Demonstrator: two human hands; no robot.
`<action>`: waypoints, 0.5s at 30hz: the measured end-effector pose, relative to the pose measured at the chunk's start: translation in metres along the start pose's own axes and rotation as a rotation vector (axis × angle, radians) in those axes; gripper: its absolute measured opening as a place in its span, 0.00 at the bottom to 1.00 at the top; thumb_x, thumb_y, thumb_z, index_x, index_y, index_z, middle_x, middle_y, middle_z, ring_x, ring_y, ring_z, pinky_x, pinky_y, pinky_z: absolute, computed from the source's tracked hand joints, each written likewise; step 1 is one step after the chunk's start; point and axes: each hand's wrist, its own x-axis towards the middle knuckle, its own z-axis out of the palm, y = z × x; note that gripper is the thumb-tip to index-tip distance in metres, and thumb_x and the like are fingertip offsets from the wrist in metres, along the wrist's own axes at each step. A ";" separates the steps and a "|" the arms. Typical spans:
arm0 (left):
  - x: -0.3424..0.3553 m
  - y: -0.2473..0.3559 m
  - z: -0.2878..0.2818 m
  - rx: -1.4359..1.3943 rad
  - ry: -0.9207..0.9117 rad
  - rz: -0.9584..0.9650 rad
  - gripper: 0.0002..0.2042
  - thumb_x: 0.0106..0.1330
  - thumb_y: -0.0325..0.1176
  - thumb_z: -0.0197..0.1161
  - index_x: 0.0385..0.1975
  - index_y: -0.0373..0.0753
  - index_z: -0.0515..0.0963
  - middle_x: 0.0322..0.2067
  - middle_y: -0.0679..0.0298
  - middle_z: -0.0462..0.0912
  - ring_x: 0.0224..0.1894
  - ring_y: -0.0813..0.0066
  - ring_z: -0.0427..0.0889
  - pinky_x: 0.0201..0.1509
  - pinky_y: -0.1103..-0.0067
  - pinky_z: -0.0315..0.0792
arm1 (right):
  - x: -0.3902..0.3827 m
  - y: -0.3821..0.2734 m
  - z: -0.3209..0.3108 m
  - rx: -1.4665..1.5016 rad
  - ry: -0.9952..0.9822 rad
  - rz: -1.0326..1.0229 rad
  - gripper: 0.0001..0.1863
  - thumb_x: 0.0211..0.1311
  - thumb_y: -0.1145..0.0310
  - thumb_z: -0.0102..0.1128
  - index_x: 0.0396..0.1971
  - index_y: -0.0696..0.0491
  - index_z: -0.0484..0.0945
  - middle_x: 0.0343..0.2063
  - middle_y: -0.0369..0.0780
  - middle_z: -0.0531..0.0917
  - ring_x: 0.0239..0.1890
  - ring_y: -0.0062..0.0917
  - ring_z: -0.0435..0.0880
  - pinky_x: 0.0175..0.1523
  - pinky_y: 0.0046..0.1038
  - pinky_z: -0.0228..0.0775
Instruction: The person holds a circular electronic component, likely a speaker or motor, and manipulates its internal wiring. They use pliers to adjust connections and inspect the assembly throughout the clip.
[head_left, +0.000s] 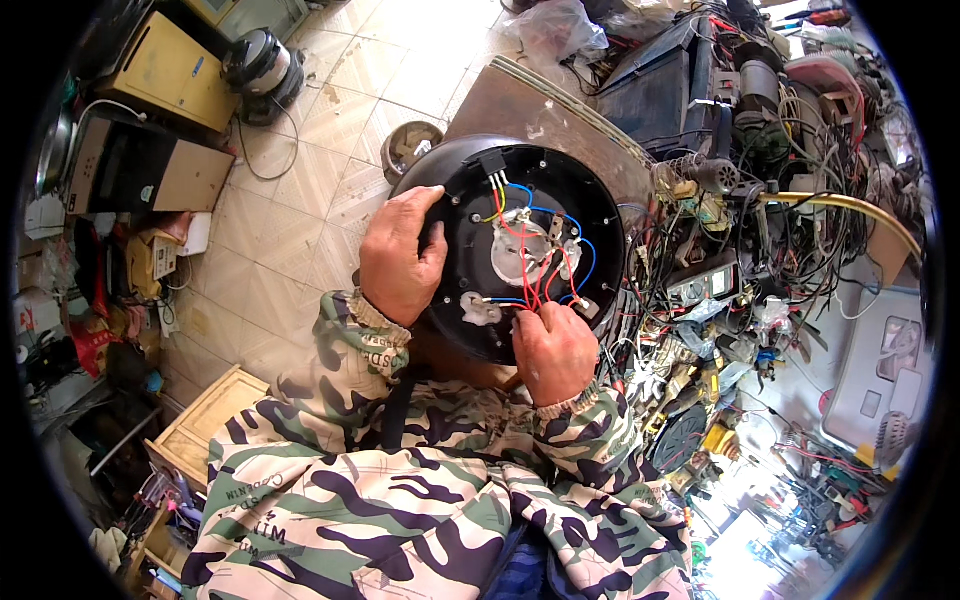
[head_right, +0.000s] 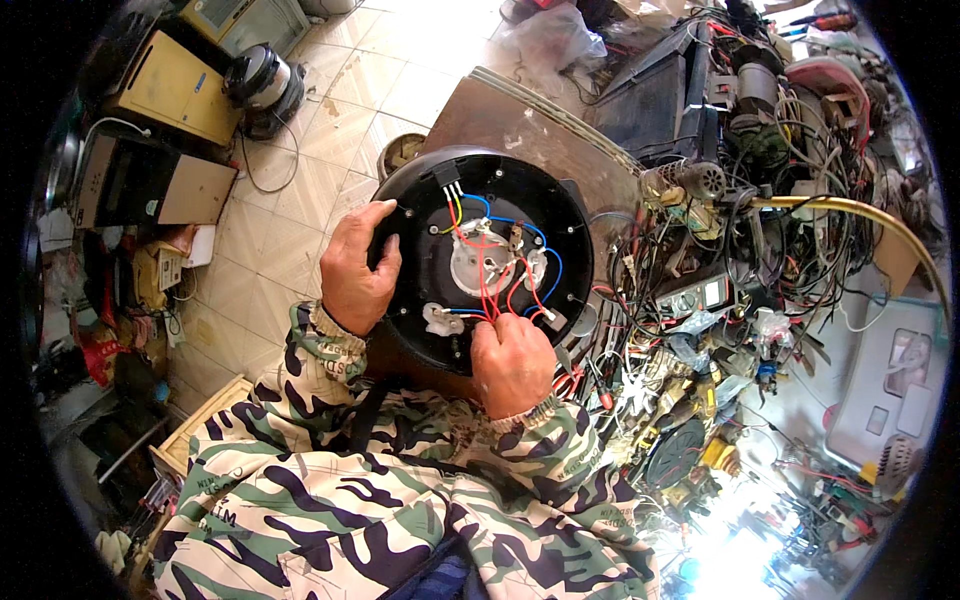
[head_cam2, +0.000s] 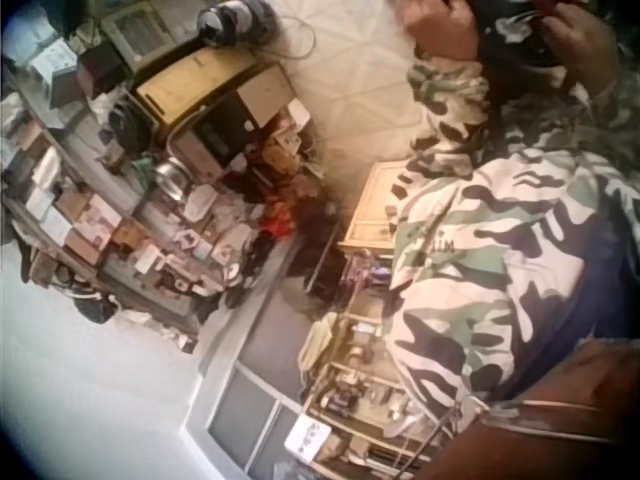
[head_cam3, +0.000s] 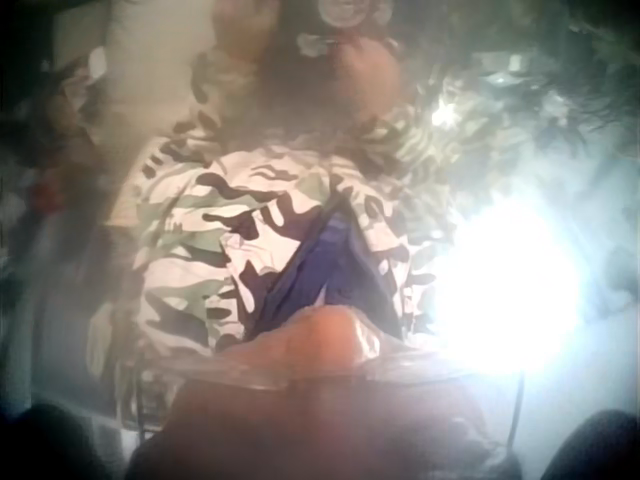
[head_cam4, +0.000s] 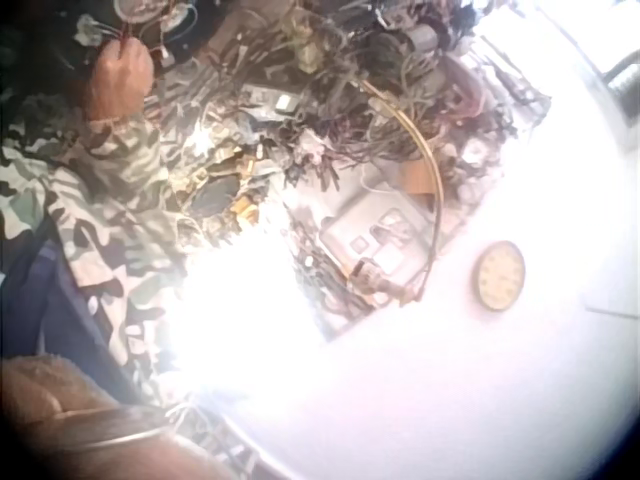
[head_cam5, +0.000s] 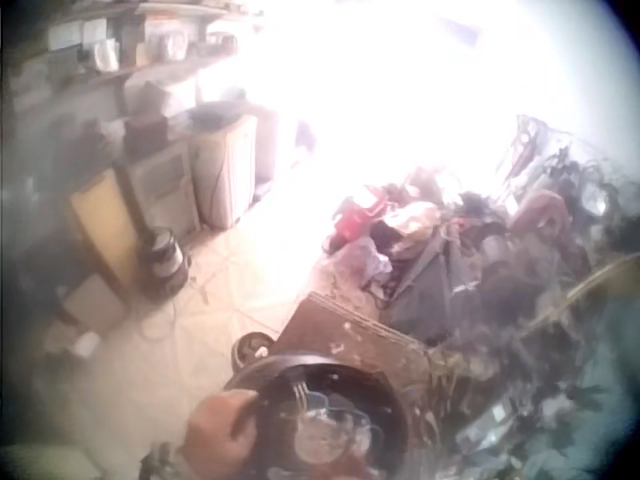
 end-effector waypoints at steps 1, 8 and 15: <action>0.000 -0.001 0.002 -0.009 0.003 -0.002 0.22 0.63 0.20 0.68 0.58 0.36 0.81 0.53 0.49 0.86 0.57 0.47 0.85 0.64 0.64 0.78 | -0.001 -0.001 0.001 -0.015 0.008 0.014 0.04 0.55 0.72 0.68 0.28 0.52 0.79 0.28 0.40 0.78 0.35 0.38 0.83 0.39 0.41 0.76; 0.000 -0.002 -0.001 -0.033 -0.021 -0.016 0.23 0.61 0.20 0.69 0.59 0.36 0.80 0.54 0.50 0.85 0.56 0.47 0.84 0.62 0.63 0.78 | 0.000 -0.007 0.001 0.034 -0.005 0.130 0.06 0.58 0.72 0.72 0.33 0.54 0.83 0.29 0.42 0.78 0.34 0.42 0.83 0.39 0.41 0.76; 0.003 -0.004 -0.004 -0.055 -0.053 -0.002 0.25 0.61 0.20 0.69 0.60 0.37 0.78 0.54 0.49 0.84 0.56 0.46 0.83 0.62 0.62 0.77 | 0.002 -0.013 0.003 0.039 0.036 0.211 0.07 0.58 0.73 0.73 0.36 0.55 0.85 0.30 0.44 0.80 0.34 0.43 0.84 0.38 0.42 0.77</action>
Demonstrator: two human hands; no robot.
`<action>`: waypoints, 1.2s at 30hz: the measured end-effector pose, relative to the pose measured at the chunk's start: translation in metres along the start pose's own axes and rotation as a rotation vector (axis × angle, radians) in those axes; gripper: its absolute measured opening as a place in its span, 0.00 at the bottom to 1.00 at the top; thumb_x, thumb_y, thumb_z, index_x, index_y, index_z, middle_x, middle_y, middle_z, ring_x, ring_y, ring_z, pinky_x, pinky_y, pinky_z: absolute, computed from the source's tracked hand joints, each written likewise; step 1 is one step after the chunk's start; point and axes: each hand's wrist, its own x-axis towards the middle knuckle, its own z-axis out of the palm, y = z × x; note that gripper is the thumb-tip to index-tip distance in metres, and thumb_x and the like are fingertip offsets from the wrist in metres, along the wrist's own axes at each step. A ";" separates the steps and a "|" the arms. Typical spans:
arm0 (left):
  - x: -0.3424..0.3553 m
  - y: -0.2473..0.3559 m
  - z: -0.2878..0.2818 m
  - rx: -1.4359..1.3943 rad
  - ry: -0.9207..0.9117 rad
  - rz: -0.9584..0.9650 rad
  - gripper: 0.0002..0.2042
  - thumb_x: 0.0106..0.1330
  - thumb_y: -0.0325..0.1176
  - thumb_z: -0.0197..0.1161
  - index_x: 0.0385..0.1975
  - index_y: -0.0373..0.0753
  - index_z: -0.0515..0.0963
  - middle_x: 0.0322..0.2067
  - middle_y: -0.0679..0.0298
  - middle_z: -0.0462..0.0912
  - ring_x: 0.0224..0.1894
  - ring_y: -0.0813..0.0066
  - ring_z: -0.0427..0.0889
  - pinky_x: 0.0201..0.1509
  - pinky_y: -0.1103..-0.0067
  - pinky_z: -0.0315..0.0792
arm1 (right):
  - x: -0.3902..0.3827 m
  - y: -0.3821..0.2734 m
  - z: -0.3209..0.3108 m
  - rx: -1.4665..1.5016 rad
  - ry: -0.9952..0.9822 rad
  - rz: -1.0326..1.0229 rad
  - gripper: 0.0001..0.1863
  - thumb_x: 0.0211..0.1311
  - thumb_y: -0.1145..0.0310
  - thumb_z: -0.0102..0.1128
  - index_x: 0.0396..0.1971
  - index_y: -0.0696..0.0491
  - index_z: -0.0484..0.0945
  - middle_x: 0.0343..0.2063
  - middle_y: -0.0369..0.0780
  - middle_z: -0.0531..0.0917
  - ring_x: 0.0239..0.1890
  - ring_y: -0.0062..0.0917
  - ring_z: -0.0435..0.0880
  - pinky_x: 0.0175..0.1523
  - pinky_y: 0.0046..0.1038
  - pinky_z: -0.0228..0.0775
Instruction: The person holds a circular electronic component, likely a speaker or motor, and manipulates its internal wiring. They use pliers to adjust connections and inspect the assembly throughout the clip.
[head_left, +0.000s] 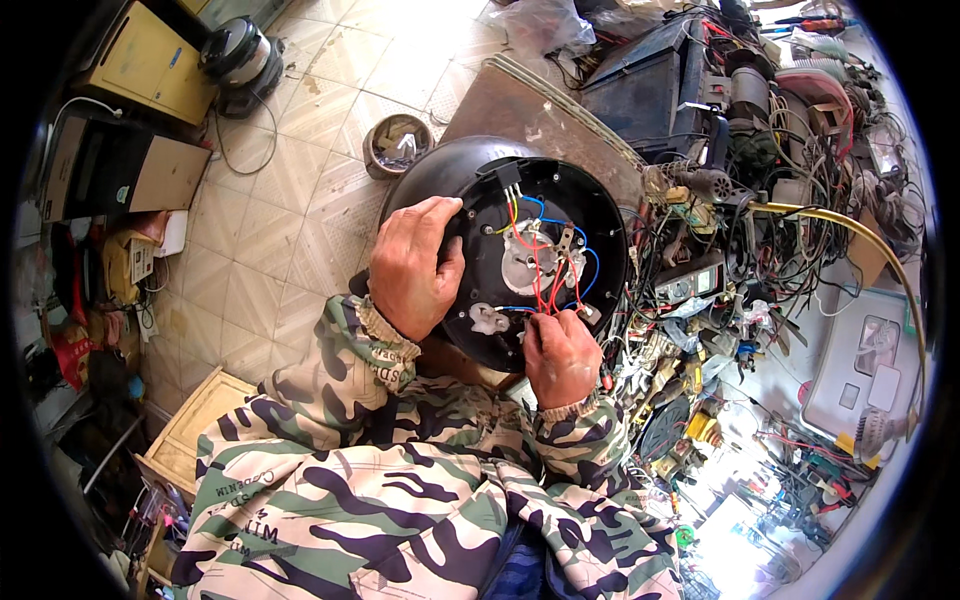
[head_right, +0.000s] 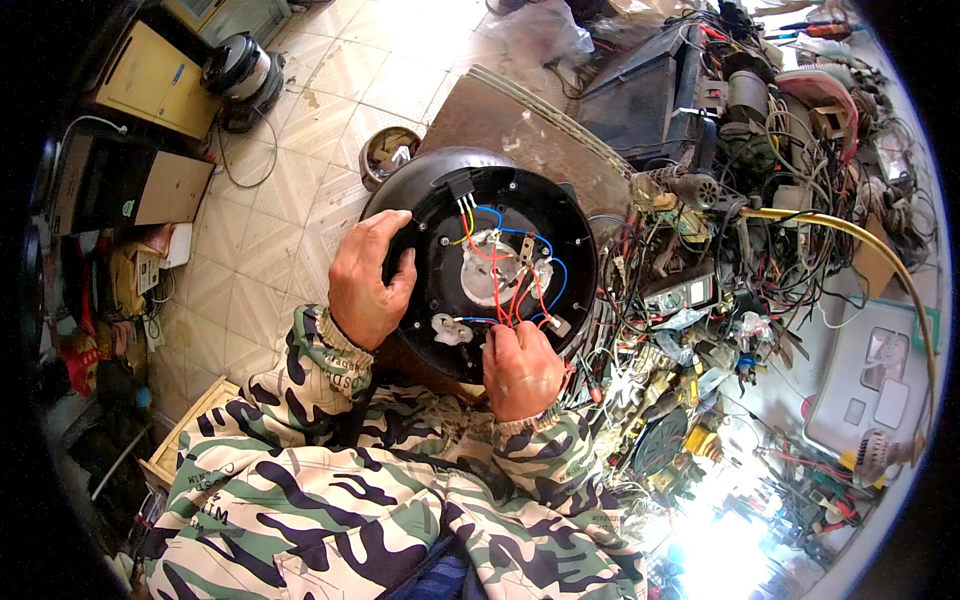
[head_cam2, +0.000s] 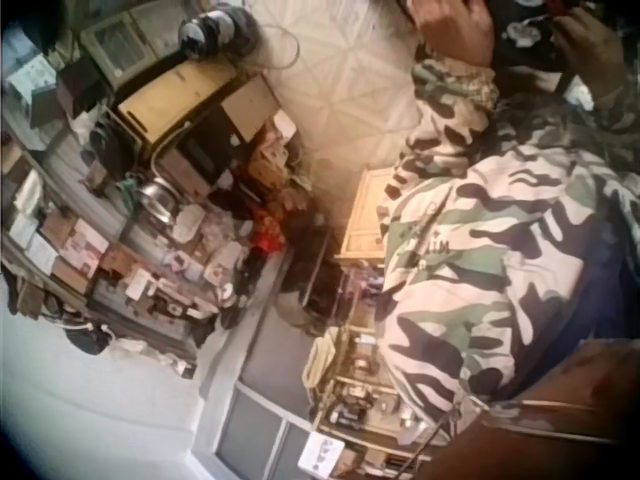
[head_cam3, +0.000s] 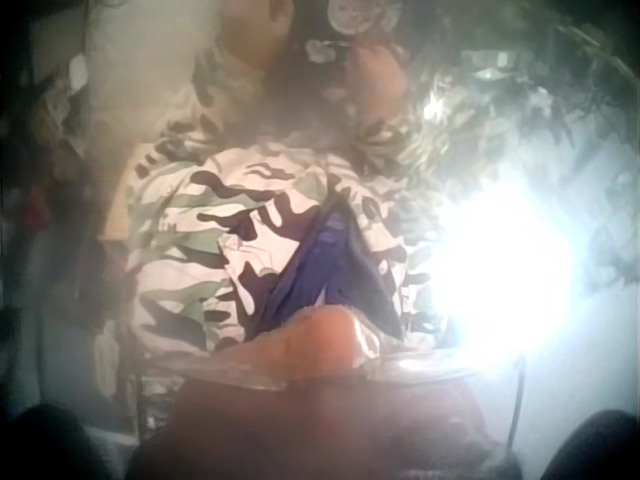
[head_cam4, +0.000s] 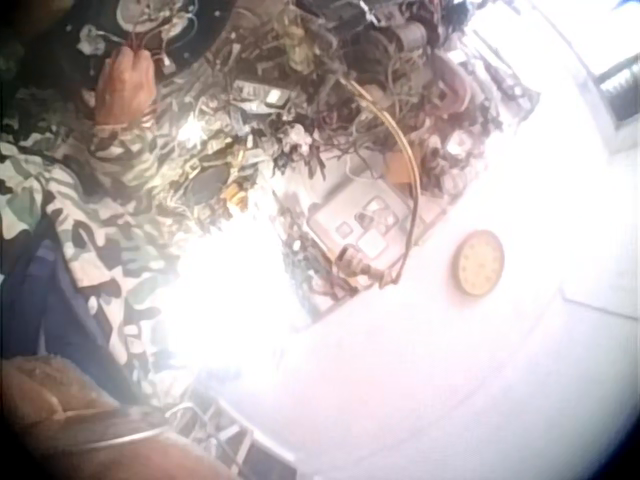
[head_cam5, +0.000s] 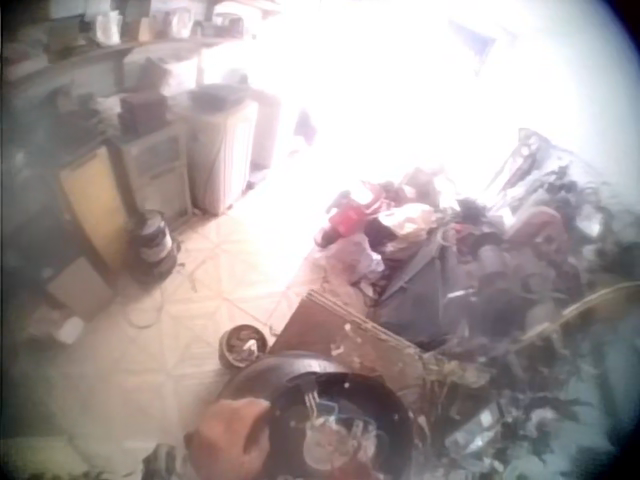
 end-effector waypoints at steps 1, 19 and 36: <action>0.001 0.000 0.000 -0.004 -0.005 0.007 0.25 0.61 0.20 0.69 0.60 0.37 0.78 0.54 0.49 0.84 0.56 0.46 0.83 0.62 0.62 0.77 | 0.001 0.000 -0.001 -0.008 -0.008 -0.003 0.07 0.59 0.73 0.73 0.36 0.55 0.85 0.30 0.44 0.80 0.34 0.43 0.84 0.38 0.42 0.77; 0.002 0.001 0.000 -0.002 -0.022 0.032 0.24 0.62 0.21 0.69 0.60 0.35 0.78 0.55 0.47 0.84 0.57 0.44 0.83 0.64 0.60 0.77 | -0.005 0.000 0.002 -0.200 -0.071 -0.089 0.03 0.59 0.74 0.62 0.31 0.54 0.76 0.31 0.42 0.77 0.36 0.38 0.82 0.36 0.38 0.78; 0.001 0.002 0.001 0.019 -0.014 0.044 0.25 0.61 0.21 0.69 0.61 0.35 0.78 0.54 0.48 0.84 0.57 0.45 0.83 0.64 0.60 0.77 | 0.000 -0.003 0.005 -0.379 -0.115 -0.148 0.03 0.57 0.72 0.63 0.30 0.52 0.77 0.31 0.40 0.78 0.35 0.34 0.84 0.33 0.33 0.79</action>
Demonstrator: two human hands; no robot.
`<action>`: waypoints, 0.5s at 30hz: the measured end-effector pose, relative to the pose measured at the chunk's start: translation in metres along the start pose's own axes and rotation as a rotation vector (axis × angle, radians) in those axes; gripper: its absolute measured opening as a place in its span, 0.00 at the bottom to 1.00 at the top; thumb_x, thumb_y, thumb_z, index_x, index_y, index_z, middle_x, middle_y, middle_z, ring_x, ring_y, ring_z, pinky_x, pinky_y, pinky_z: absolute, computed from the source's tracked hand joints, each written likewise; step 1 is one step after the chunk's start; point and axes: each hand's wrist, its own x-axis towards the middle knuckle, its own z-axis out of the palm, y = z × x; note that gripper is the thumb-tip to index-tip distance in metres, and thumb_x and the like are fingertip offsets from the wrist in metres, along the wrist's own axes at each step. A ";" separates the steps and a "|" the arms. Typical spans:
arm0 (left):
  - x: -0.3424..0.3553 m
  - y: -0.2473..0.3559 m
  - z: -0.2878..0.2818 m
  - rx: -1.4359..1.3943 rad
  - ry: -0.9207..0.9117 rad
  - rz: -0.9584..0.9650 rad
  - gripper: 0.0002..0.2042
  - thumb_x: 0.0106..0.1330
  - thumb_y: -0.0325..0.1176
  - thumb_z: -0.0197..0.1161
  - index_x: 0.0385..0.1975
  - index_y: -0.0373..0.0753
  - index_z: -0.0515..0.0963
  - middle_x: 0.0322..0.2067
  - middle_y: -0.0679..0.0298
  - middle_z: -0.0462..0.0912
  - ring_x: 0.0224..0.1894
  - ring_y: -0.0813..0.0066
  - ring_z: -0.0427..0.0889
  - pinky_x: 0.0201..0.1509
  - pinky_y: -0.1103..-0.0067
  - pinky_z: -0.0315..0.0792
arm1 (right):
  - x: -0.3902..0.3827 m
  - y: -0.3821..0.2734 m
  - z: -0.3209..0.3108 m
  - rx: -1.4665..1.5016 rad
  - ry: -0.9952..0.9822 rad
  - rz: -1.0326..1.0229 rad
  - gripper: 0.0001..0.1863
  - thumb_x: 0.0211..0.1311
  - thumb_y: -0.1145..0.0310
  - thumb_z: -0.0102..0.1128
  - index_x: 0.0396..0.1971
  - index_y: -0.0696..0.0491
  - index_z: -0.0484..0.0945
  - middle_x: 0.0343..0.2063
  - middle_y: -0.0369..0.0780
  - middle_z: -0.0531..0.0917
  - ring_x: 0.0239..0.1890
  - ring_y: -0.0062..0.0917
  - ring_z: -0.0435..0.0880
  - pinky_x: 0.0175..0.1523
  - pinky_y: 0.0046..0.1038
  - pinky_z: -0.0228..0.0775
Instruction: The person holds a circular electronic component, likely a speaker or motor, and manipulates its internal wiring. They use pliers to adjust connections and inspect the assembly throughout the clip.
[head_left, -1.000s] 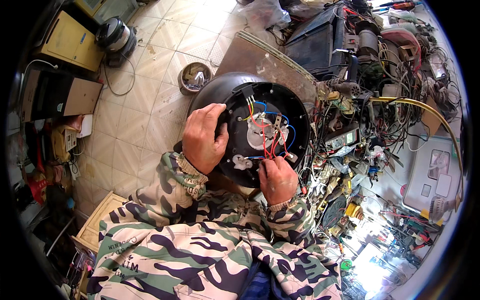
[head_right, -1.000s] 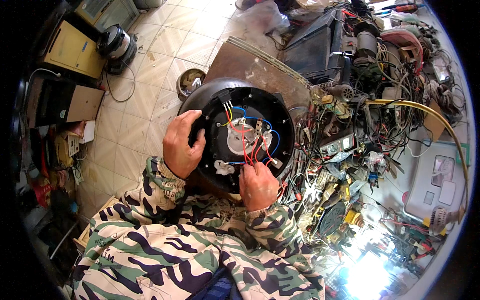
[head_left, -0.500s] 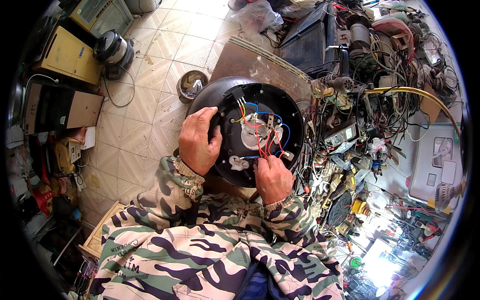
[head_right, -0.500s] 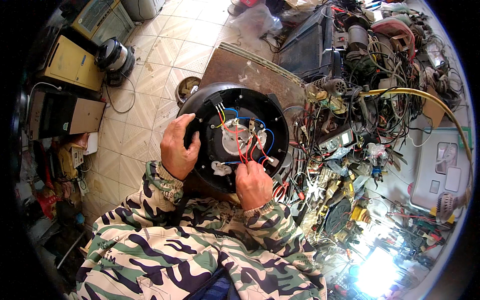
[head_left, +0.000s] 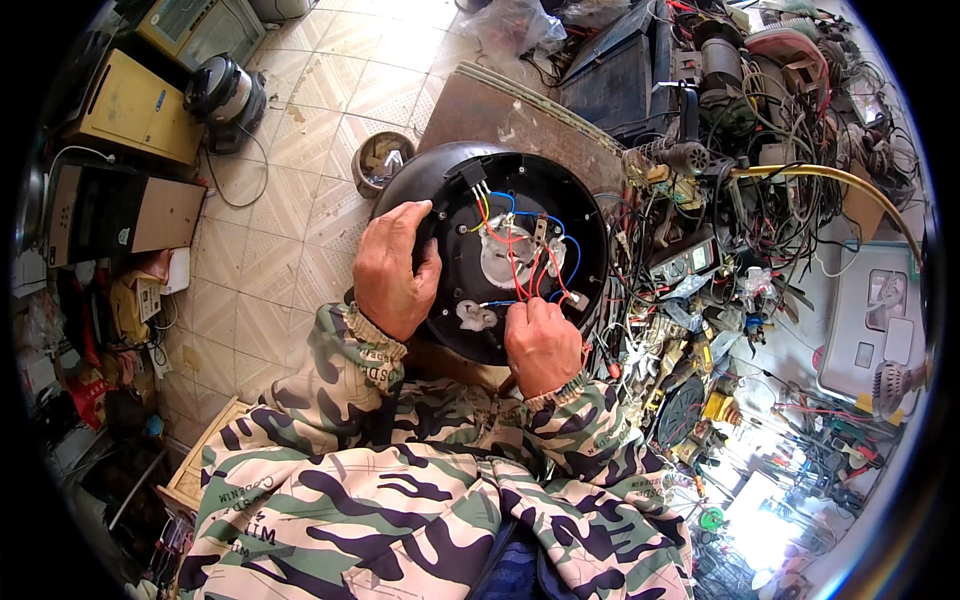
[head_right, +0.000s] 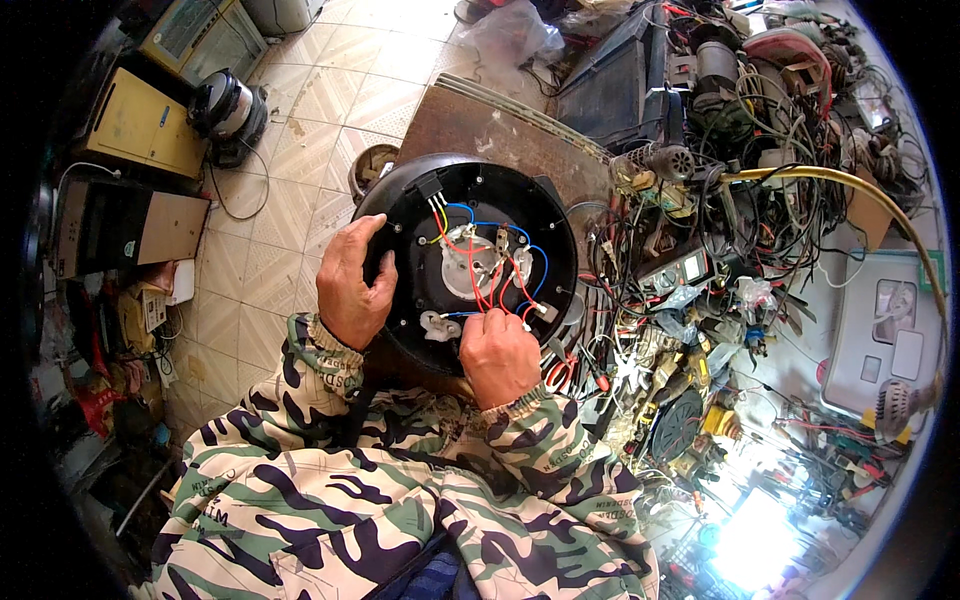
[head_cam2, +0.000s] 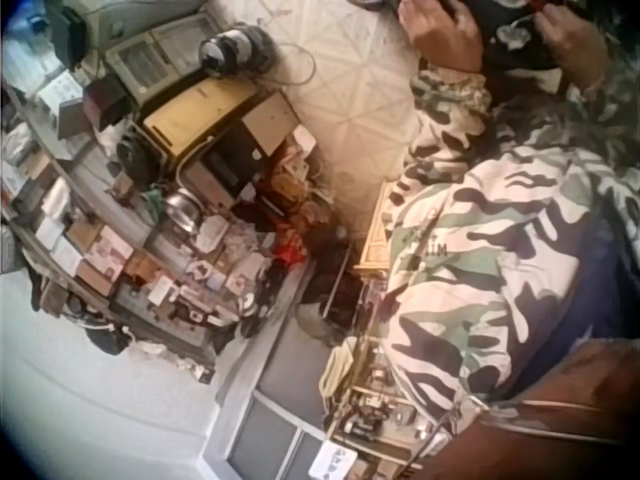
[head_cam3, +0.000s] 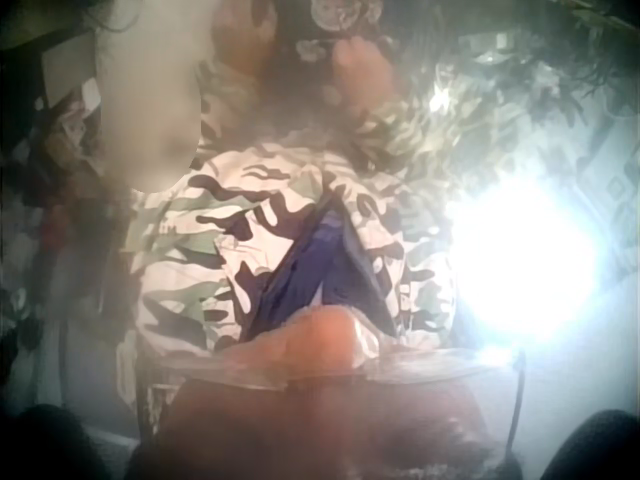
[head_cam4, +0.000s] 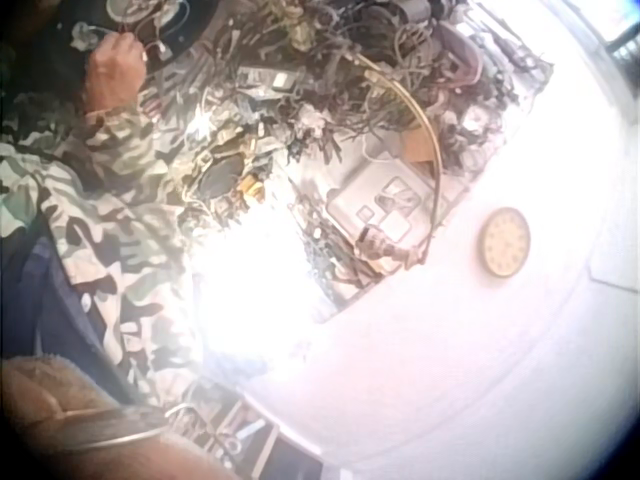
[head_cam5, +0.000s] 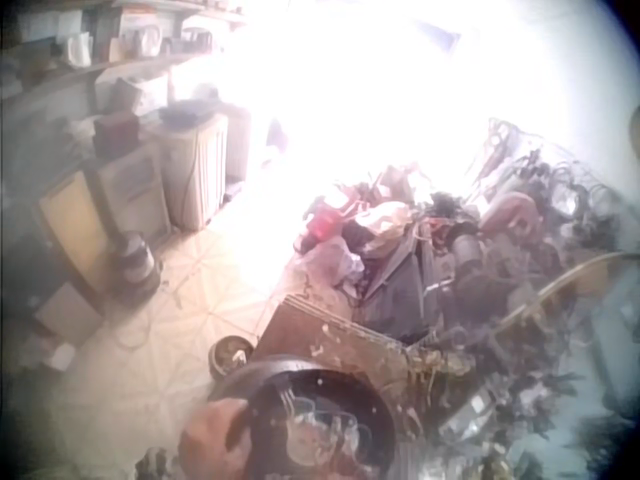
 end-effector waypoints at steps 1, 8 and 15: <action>0.000 0.000 -0.001 0.002 -0.009 -0.009 0.24 0.62 0.21 0.69 0.61 0.35 0.78 0.55 0.47 0.84 0.58 0.43 0.84 0.65 0.61 0.77 | 0.000 0.000 0.001 -0.010 -0.004 -0.013 0.03 0.57 0.72 0.63 0.30 0.52 0.77 0.31 0.40 0.79 0.35 0.33 0.84 0.33 0.33 0.79; 0.001 -0.002 0.000 -0.018 -0.007 0.002 0.24 0.62 0.21 0.69 0.61 0.35 0.78 0.55 0.47 0.84 0.58 0.44 0.84 0.64 0.61 0.77 | -0.005 0.000 -0.001 0.164 0.013 0.085 0.03 0.58 0.72 0.63 0.32 0.52 0.77 0.32 0.39 0.79 0.38 0.35 0.86 0.35 0.37 0.81; -0.002 -0.002 -0.002 0.010 0.009 -0.010 0.24 0.62 0.21 0.69 0.61 0.35 0.79 0.55 0.48 0.85 0.58 0.45 0.84 0.64 0.61 0.77 | 0.001 -0.002 0.003 0.077 0.016 0.034 0.04 0.58 0.72 0.63 0.30 0.52 0.77 0.31 0.40 0.79 0.36 0.35 0.84 0.35 0.36 0.80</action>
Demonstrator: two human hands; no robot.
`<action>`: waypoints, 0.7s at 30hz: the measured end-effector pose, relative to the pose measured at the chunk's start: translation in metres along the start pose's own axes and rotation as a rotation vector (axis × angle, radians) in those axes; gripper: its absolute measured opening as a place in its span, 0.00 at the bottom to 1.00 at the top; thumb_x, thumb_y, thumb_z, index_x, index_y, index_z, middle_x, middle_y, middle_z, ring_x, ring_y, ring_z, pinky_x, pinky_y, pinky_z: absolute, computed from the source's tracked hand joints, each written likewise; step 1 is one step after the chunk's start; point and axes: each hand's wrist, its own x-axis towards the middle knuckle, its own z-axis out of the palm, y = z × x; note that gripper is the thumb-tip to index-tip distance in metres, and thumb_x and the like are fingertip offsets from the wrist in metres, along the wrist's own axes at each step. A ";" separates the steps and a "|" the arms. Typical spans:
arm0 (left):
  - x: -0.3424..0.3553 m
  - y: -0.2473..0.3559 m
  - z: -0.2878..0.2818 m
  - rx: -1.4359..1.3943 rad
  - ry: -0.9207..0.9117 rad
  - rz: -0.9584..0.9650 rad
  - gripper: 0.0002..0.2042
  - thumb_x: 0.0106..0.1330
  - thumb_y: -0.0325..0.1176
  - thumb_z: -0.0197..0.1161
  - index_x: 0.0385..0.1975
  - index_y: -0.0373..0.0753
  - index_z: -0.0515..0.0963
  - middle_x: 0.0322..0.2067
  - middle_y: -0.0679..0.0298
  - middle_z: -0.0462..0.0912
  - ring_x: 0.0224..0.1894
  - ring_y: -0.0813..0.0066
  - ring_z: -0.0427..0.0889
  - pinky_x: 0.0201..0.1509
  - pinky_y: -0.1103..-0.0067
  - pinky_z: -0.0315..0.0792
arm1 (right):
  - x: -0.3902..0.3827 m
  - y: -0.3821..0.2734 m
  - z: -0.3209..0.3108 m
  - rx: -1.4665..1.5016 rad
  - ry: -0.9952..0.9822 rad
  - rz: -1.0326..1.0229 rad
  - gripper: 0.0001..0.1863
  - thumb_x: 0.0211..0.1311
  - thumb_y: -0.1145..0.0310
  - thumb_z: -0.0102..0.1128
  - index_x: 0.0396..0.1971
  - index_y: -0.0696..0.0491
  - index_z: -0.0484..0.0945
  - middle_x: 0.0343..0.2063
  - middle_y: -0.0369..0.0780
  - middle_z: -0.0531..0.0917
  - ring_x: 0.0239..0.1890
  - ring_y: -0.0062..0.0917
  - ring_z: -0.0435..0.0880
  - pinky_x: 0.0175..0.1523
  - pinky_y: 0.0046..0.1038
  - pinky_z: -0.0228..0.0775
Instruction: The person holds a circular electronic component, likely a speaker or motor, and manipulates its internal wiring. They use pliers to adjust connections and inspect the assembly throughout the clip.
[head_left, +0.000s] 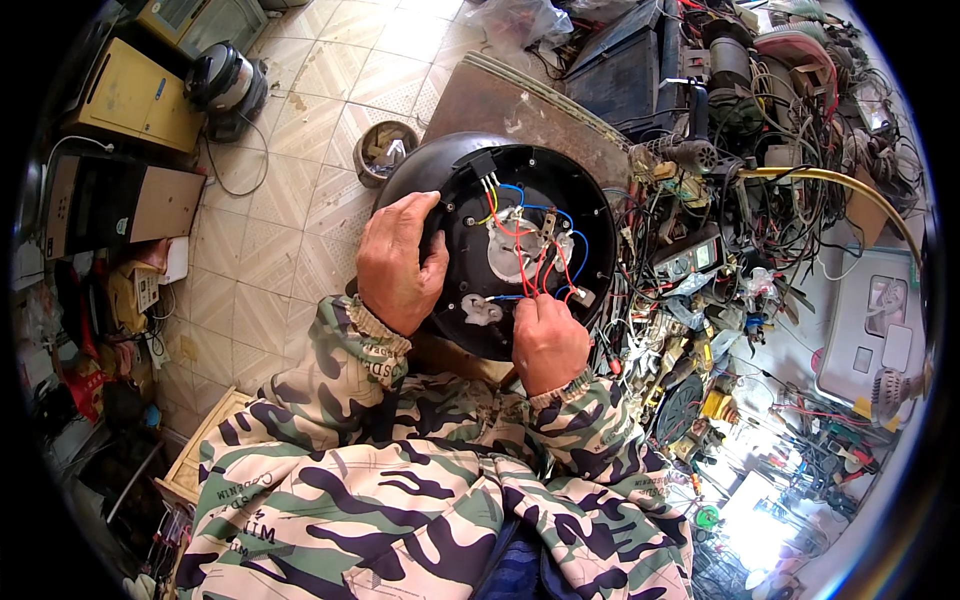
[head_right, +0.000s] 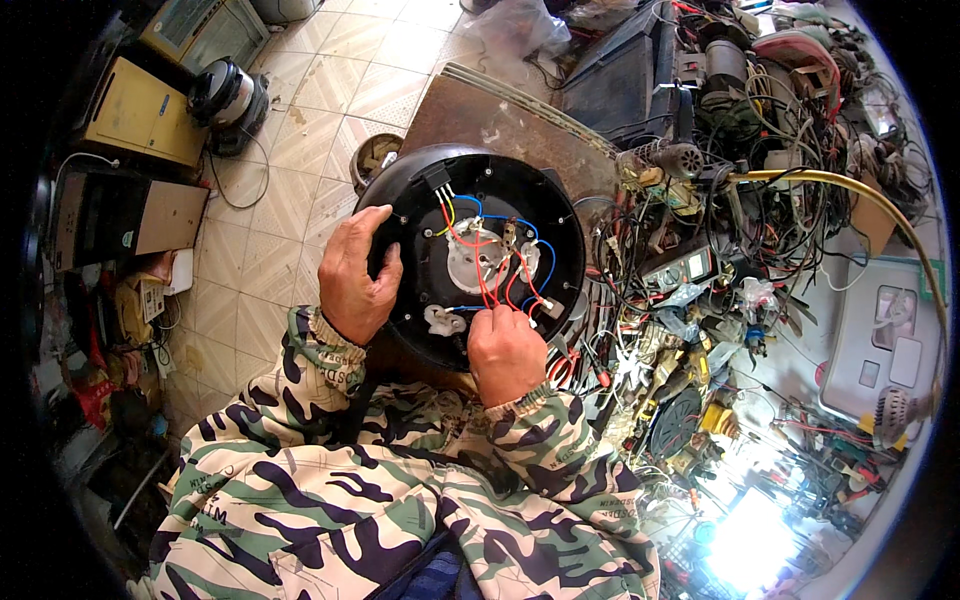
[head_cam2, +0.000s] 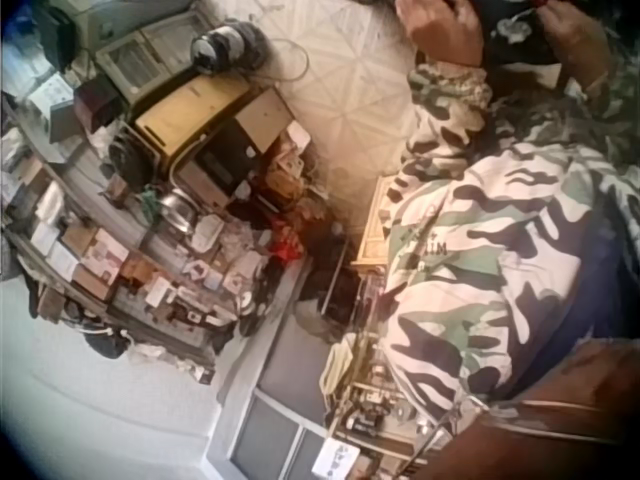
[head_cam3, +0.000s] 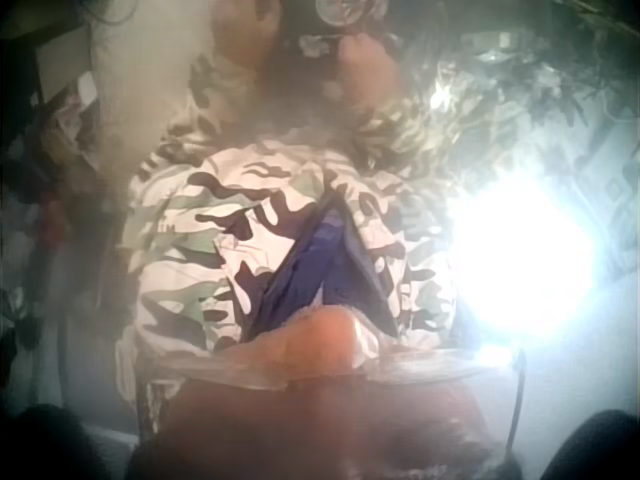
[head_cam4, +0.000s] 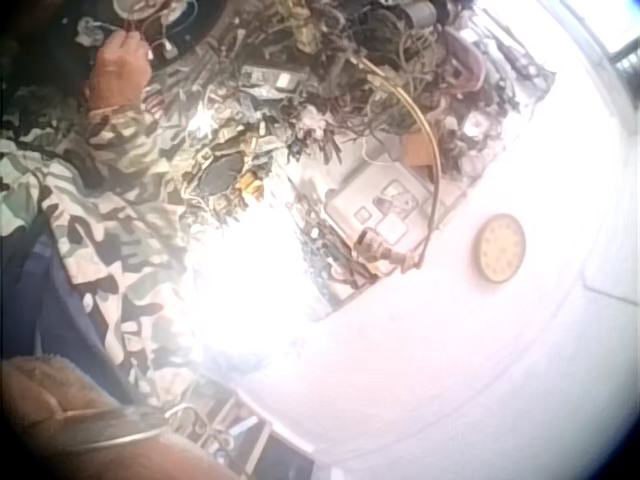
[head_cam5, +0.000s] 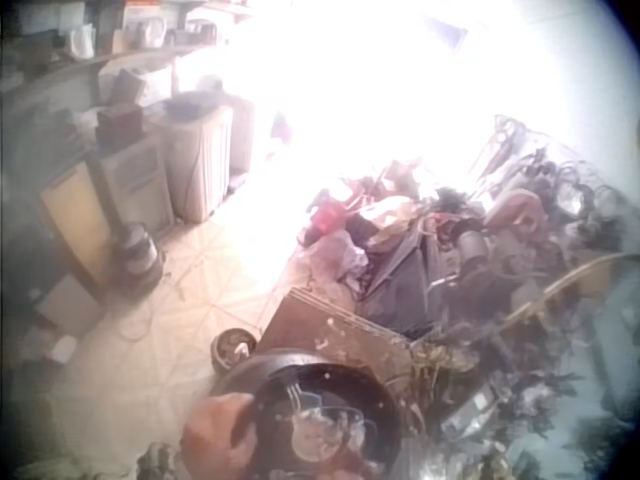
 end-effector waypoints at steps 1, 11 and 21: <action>0.001 0.001 0.001 -0.010 -0.005 0.003 0.24 0.62 0.21 0.69 0.61 0.35 0.79 0.55 0.48 0.85 0.58 0.45 0.84 0.64 0.61 0.77 | -0.002 0.001 0.002 -0.034 -0.010 0.000 0.04 0.58 0.71 0.63 0.30 0.52 0.77 0.31 0.40 0.79 0.35 0.35 0.84 0.35 0.36 0.80; 0.000 0.000 0.001 -0.010 0.002 0.002 0.24 0.61 0.20 0.69 0.60 0.35 0.79 0.55 0.48 0.85 0.58 0.45 0.84 0.64 0.61 0.77 | -0.002 0.004 -0.002 0.135 0.004 0.027 0.07 0.60 0.68 0.66 0.30 0.53 0.78 0.32 0.40 0.81 0.37 0.36 0.86 0.36 0.36 0.81; 0.002 0.003 0.002 -0.022 -0.021 0.022 0.23 0.62 0.21 0.68 0.60 0.34 0.79 0.54 0.47 0.85 0.58 0.44 0.84 0.65 0.61 0.77 | -0.007 0.000 -0.001 0.064 0.023 0.059 0.06 0.63 0.69 0.66 0.31 0.52 0.77 0.31 0.40 0.81 0.34 0.36 0.85 0.35 0.37 0.80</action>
